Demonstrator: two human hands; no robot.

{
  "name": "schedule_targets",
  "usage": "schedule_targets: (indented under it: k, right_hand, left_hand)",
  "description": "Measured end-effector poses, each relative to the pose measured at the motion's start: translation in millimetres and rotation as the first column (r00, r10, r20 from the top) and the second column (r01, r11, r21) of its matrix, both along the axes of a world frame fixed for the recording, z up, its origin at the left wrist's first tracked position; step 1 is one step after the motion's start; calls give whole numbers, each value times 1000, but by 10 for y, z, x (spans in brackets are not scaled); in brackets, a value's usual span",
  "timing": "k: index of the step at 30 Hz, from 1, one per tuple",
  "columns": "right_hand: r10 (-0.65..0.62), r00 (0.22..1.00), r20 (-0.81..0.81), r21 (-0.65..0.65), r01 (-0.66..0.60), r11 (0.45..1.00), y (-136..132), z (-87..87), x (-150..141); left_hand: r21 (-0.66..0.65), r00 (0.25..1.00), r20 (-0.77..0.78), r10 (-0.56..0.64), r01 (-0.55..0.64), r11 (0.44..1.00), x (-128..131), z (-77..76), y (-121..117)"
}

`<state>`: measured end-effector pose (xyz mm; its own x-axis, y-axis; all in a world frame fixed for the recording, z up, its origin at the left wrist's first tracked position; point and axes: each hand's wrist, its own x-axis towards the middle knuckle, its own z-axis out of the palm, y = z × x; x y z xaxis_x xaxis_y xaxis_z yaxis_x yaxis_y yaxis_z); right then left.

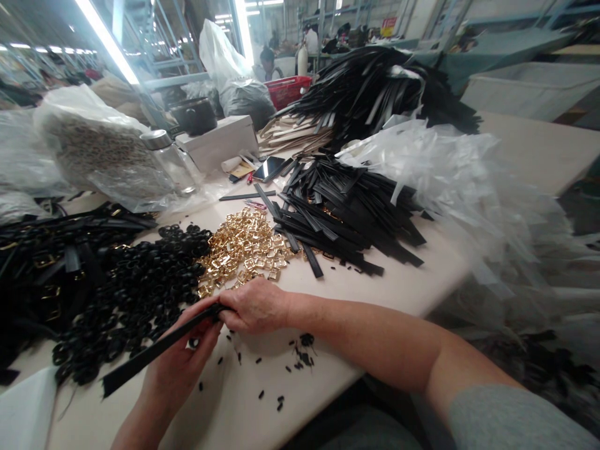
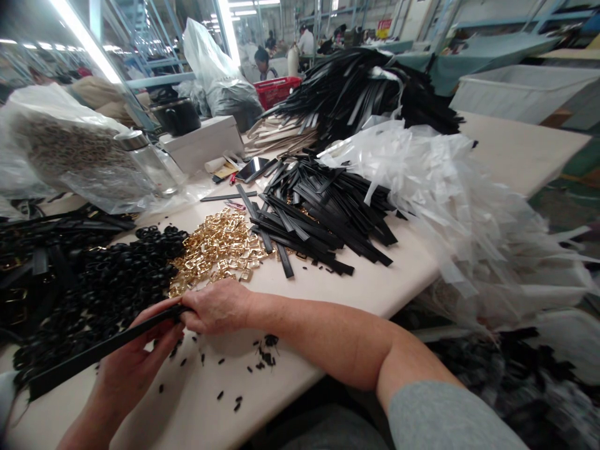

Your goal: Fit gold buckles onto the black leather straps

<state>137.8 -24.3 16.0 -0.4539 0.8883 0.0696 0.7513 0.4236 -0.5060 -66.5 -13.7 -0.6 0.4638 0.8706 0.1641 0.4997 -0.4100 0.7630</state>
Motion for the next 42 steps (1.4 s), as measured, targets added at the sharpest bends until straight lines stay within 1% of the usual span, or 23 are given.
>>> schedule_targets:
  k: [4,10,15,19,23,31,38,42]
  right_hand:
    - [-4,1000,-15,5,5,1000,-2,-12,-2]
    - [-7,1000,8,16,6,1000,-13,-20,-5]
    - [-1,999,43,-5,1,1000,-25,18,-2]
    - [-4,998,62,-14,5,1000,-32,44,6]
    - [-5,998,61,-5,6,1000,-23,24,1]
    - [-9,999,35,26,8,1000,-14,-49,-6]
    - [-34,999,42,1,34,999,-13,-36,-16]
    - [-39,999,34,-4,40,999,-23,-18,-13]
  left_hand:
    - [3,1000,-16,-6,6,1000,3,8,0]
    - [4,999,-38,-6,7,1000,24,31,-4]
    - [8,999,-34,-14,14,1000,34,62,-14]
    - [8,999,-33,-17,18,1000,30,50,-12]
    - [24,999,-34,-27,28,999,24,28,-4]
    - [9,999,-32,-31,31,999,17,16,-9]
    - [23,998,-42,-38,39,999,34,26,-7]
    - [60,997,-51,-49,52,997,37,45,0]
